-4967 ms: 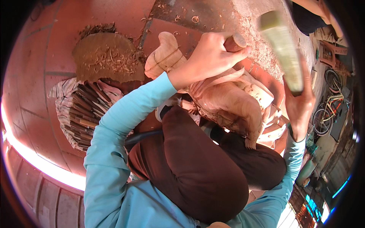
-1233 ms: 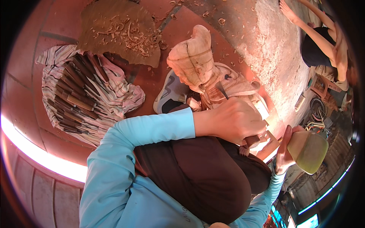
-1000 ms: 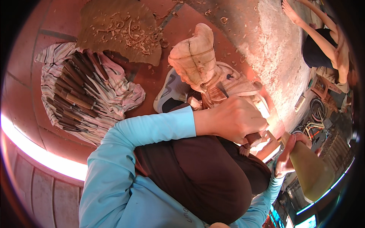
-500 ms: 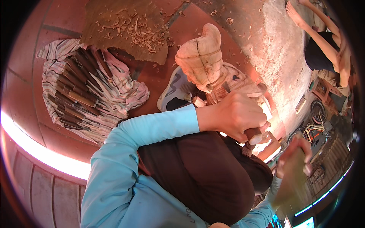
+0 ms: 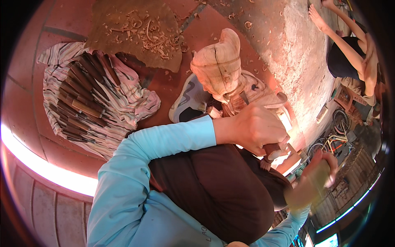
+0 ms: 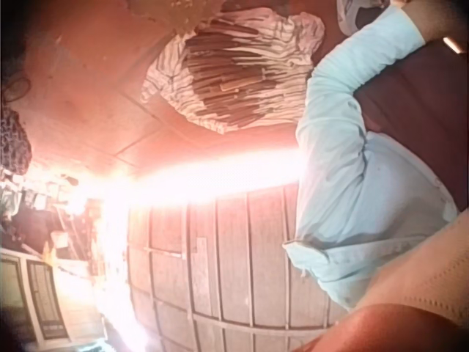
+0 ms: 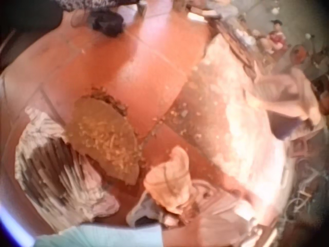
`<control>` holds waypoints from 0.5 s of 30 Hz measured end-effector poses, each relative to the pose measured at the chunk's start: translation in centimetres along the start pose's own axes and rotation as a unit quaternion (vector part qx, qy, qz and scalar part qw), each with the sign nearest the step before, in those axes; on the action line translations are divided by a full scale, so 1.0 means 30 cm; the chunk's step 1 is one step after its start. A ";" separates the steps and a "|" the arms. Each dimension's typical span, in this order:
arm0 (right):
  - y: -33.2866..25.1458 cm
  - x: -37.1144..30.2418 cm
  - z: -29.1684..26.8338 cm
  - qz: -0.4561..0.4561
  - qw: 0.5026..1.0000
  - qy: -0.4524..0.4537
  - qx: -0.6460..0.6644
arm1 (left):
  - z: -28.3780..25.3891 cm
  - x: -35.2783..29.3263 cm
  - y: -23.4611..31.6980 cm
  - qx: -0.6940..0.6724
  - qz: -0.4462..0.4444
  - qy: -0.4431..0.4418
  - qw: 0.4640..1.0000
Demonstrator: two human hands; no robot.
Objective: The person carves a wooden sculpture of a figure using a chisel and a wooden mallet. They repeatedly strike the chisel to shape the wood, focusing on the torso and limbs of the figure.
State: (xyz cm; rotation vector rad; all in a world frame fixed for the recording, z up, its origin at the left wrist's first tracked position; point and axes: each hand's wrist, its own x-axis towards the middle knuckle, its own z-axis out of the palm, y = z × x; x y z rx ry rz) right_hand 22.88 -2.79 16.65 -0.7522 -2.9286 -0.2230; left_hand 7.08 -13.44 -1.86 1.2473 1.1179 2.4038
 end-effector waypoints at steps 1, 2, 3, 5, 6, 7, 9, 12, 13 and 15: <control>0.005 0.012 0.011 -0.019 0.996 0.038 0.080 | -0.005 -0.002 -0.001 0.013 0.000 -0.004 1.000; 0.008 0.011 0.020 -0.037 0.985 0.077 0.153 | -0.008 -0.002 -0.002 0.020 0.001 -0.014 1.000; -0.004 0.022 0.043 -0.066 0.978 0.101 0.172 | -0.011 -0.003 -0.003 0.028 0.003 -0.024 0.999; -0.015 0.033 0.024 -0.105 0.990 0.042 0.083 | -0.020 0.014 0.001 -0.010 0.008 0.010 1.000; -0.019 0.045 -0.006 -0.113 0.992 -0.042 -0.024 | -0.027 0.021 0.002 -0.028 0.010 0.030 0.999; -0.029 0.051 -0.012 -0.080 0.994 -0.053 -0.054 | -0.033 0.018 -0.001 -0.027 0.004 0.022 0.999; -0.055 0.046 -0.035 0.019 0.990 -0.081 -0.115 | -0.041 0.008 -0.001 -0.024 -0.011 0.019 0.999; -0.026 0.028 0.012 -0.040 0.998 0.029 0.025 | -0.035 0.001 -0.005 -0.004 -0.013 0.014 1.000; -0.014 0.013 0.033 -0.047 0.998 0.031 0.040 | -0.035 -0.007 -0.008 0.001 -0.008 0.006 1.000; 0.010 0.017 0.028 -0.094 0.994 -0.030 -0.058 | -0.045 -0.003 -0.017 -0.004 0.000 0.004 1.000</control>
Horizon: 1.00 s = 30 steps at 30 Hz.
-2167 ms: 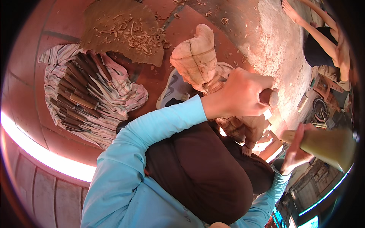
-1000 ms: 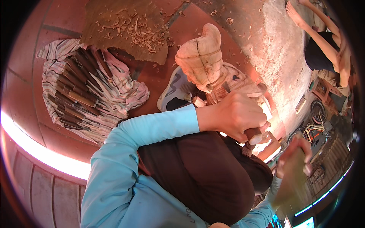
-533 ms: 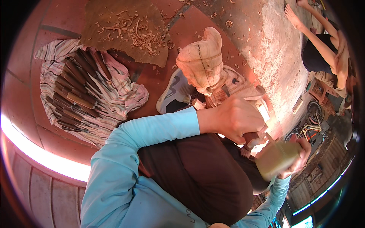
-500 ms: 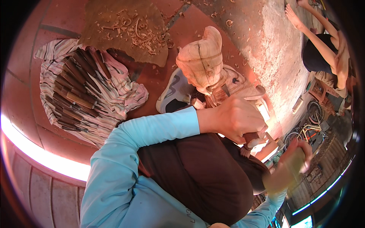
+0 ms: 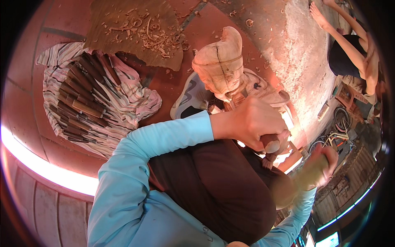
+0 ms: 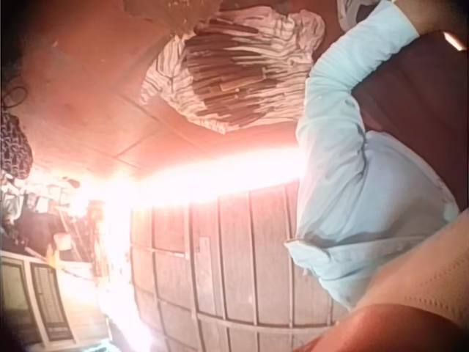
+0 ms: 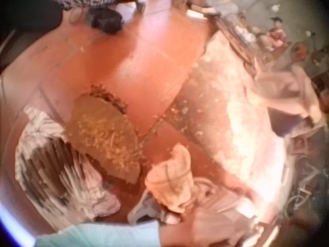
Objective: The person carves a wooden sculpture of a figure using a chisel and a wooden mallet. They repeatedly strike the chisel to shape the wood, focusing on the torso and limbs of the figure.
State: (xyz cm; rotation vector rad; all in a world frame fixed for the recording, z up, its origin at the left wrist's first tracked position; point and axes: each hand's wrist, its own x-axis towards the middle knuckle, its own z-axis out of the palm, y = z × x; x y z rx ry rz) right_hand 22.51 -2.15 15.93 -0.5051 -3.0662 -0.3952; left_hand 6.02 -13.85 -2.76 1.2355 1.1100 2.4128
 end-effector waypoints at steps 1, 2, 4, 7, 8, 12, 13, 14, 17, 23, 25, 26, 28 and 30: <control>-0.010 0.025 -0.018 -0.030 0.999 -0.013 0.019 | -0.004 -0.001 0.006 0.012 0.035 -0.012 0.999; -0.021 0.046 -0.033 -0.058 0.997 -0.024 0.041 | -0.007 -0.002 0.015 0.026 0.073 -0.028 0.997; -0.027 0.045 -0.012 -0.072 0.992 0.063 0.079 | 0.000 -0.021 0.069 0.057 0.120 -0.051 0.990; -0.053 0.005 -0.006 0.047 0.999 0.008 0.012 | -0.003 -0.018 0.060 0.041 0.076 -0.077 0.993; -0.061 0.003 -0.022 0.047 0.998 0.007 0.036 | 0.003 -0.026 0.056 0.036 0.062 -0.077 0.994; -0.076 0.035 -0.051 -0.014 0.996 0.005 0.092 | 0.010 -0.039 0.038 0.015 0.051 -0.072 0.996; -0.083 0.036 -0.055 -0.012 0.995 0.003 0.098 | 0.006 -0.039 0.041 0.005 0.041 -0.069 0.997; -0.091 0.040 -0.056 -0.005 0.994 0.005 0.108 | 0.003 -0.038 0.042 -0.004 0.031 -0.065 0.997; -0.136 0.039 -0.082 0.035 0.986 -0.004 0.160 | 0.007 -0.029 0.042 -0.016 0.053 -0.020 0.998; -0.162 0.018 -0.086 0.026 0.980 0.011 0.198 | -0.002 -0.046 0.046 -0.008 0.054 -0.042 0.998; -0.107 0.000 -0.063 -0.006 0.986 0.010 0.165 | -0.005 -0.035 0.044 -0.013 0.062 -0.006 0.998; -0.089 0.031 -0.076 -0.039 0.990 -0.023 0.137 | -0.011 -0.029 0.045 -0.016 0.065 0.016 0.998; -0.053 0.029 -0.100 -0.081 0.991 -0.073 0.081 | 0.007 -0.033 0.037 -0.020 0.072 0.001 0.997; -0.044 0.051 -0.085 -0.147 0.984 -0.037 0.092 | 0.010 -0.037 0.031 -0.016 0.070 -0.016 0.997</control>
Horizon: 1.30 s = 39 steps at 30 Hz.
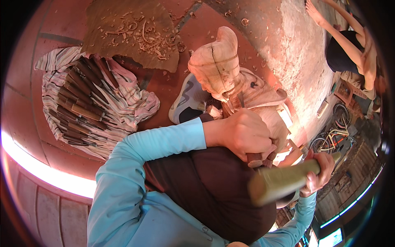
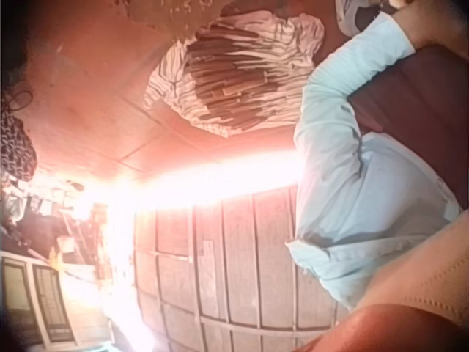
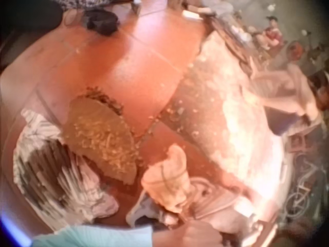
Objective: The person carves a wooden sculpture of a figure using a chisel and a wooden mallet. They repeatedly strike the chisel to shape the wood, focusing on the torso and limbs of the figure.
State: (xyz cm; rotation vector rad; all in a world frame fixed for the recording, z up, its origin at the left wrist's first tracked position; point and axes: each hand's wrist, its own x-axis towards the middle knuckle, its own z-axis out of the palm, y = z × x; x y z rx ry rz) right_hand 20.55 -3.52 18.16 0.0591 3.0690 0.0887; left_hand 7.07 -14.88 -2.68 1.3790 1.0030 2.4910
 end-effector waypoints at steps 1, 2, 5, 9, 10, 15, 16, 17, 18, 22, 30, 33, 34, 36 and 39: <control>-0.013 -0.001 0.025 0.003 0.997 0.069 0.032 | -0.003 -0.002 -0.001 -0.002 -0.006 -0.015 1.000; -0.028 0.001 0.051 0.002 0.988 0.138 0.063 | -0.006 -0.005 0.001 -0.006 -0.012 -0.031 0.999; -0.014 -0.035 0.036 0.061 0.994 0.089 0.024 | -0.003 -0.005 0.006 0.006 -0.015 -0.017 1.000; -0.017 0.024 -0.032 0.017 0.999 -0.036 -0.037 | -0.022 -0.001 -0.003 -0.002 -0.017 -0.002 1.000; -0.036 -0.005 -0.063 0.077 0.996 -0.035 0.010 | -0.026 0.002 -0.005 -0.014 -0.013 0.001 1.000; -0.004 -0.031 0.036 0.035 0.998 0.049 -0.025 | -0.034 -0.023 -0.011 -0.038 -0.007 0.040 0.998; -0.016 0.016 0.023 0.009 0.998 0.006 -0.059 | -0.040 -0.031 -0.021 -0.051 -0.007 0.039 0.998; -0.022 0.068 0.010 -0.025 0.995 -0.033 -0.089 | -0.046 -0.033 -0.026 -0.058 -0.005 0.040 0.997; -0.042 0.076 0.009 0.027 0.997 -0.022 -0.064 | -0.045 -0.033 -0.025 -0.057 -0.009 0.042 0.997; -0.055 0.043 0.082 0.099 0.987 0.119 0.033 | -0.038 -0.031 -0.014 -0.041 -0.008 0.034 0.999; -0.064 0.043 0.035 0.094 0.993 0.074 0.002 | -0.037 -0.031 -0.016 -0.033 -0.008 0.027 0.999; -0.094 0.057 0.070 0.130 0.986 0.100 -0.018 | -0.022 -0.035 -0.021 -0.039 0.002 0.044 0.998; -0.078 0.060 0.056 0.101 0.991 0.058 -0.062 | -0.021 -0.033 -0.028 -0.041 0.007 0.055 0.998; -0.019 0.055 0.041 -0.039 0.993 -0.001 -0.115 | -0.035 -0.044 -0.013 -0.026 -0.035 0.070 0.997; -0.024 -0.011 0.058 0.000 0.997 0.037 -0.070 | -0.103 -0.030 0.044 0.034 0.066 -0.021 0.997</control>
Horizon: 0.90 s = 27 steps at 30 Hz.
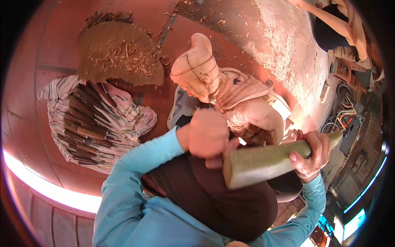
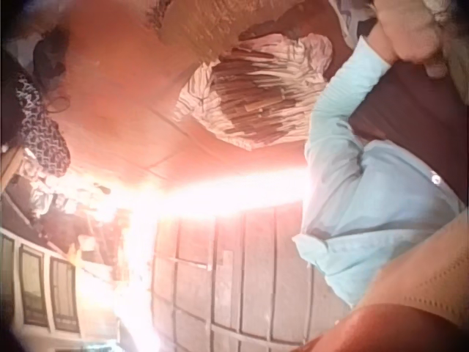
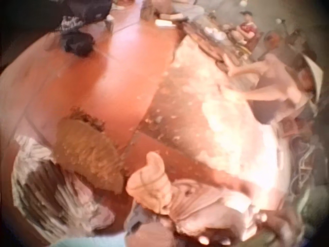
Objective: The person carves a wooden sculpture of a figure using a chisel and a wooden mallet. They repeatedly strike the chisel to shape the wood, focusing on the torso and limbs of the figure.
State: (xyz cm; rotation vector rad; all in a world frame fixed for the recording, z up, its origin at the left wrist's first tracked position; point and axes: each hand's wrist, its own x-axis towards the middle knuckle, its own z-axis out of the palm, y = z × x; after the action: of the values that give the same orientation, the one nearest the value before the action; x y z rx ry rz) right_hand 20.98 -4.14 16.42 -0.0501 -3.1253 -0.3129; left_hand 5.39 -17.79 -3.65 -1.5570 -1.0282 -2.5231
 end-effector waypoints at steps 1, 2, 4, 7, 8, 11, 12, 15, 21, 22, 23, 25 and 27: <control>-0.008 0.016 -0.018 0.024 0.999 -0.017 0.037 | -0.008 0.009 0.024 -0.011 -0.020 -0.051 0.998; -0.016 0.036 -0.029 0.047 0.996 -0.027 0.070 | 0.007 0.006 0.022 -0.034 -0.031 -0.022 0.999; -0.023 0.026 -0.035 0.041 0.995 -0.026 0.090 | 0.046 -0.008 0.008 -0.079 -0.052 0.036 0.995; -0.030 0.025 -0.032 0.026 0.994 0.002 0.110 | 0.050 -0.020 -0.008 -0.108 -0.076 -0.021 0.991; -0.031 0.019 -0.030 0.025 0.993 0.007 0.115 | 0.048 -0.022 -0.010 -0.106 -0.079 -0.028 0.991; -0.031 0.002 -0.024 0.027 0.990 0.024 0.138 | 0.043 -0.022 -0.006 -0.099 -0.083 -0.039 0.991; -0.034 -0.002 -0.025 0.026 0.988 0.029 0.147 | 0.043 -0.018 -0.003 -0.096 -0.080 -0.037 0.991; -0.040 0.022 -0.020 0.000 0.986 0.050 0.161 | 0.044 -0.014 0.002 -0.092 -0.086 -0.031 0.992; -0.038 0.038 0.013 -0.035 0.980 0.098 0.169 | 0.035 -0.011 -0.013 -0.117 -0.098 -0.001 0.988; -0.039 0.044 0.023 -0.033 0.983 0.105 0.147 | 0.030 -0.008 -0.017 -0.125 -0.099 0.006 0.987; -0.058 0.068 0.031 -0.016 0.990 0.100 0.099 | 0.036 -0.013 -0.022 -0.127 -0.093 0.019 0.987; -0.053 0.102 -0.007 -0.046 0.998 0.044 0.018 | 0.051 -0.028 -0.028 -0.132 -0.082 0.046 0.987; -0.054 0.123 -0.023 -0.051 0.998 0.045 0.014 | 0.039 -0.022 -0.025 -0.131 -0.084 0.016 0.988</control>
State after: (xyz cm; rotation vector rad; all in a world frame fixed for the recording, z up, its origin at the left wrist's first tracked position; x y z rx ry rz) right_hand 17.24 -5.75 16.78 0.1197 -3.0474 -0.2634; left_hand 6.41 -16.79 -4.24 -1.5382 -0.8910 -2.8909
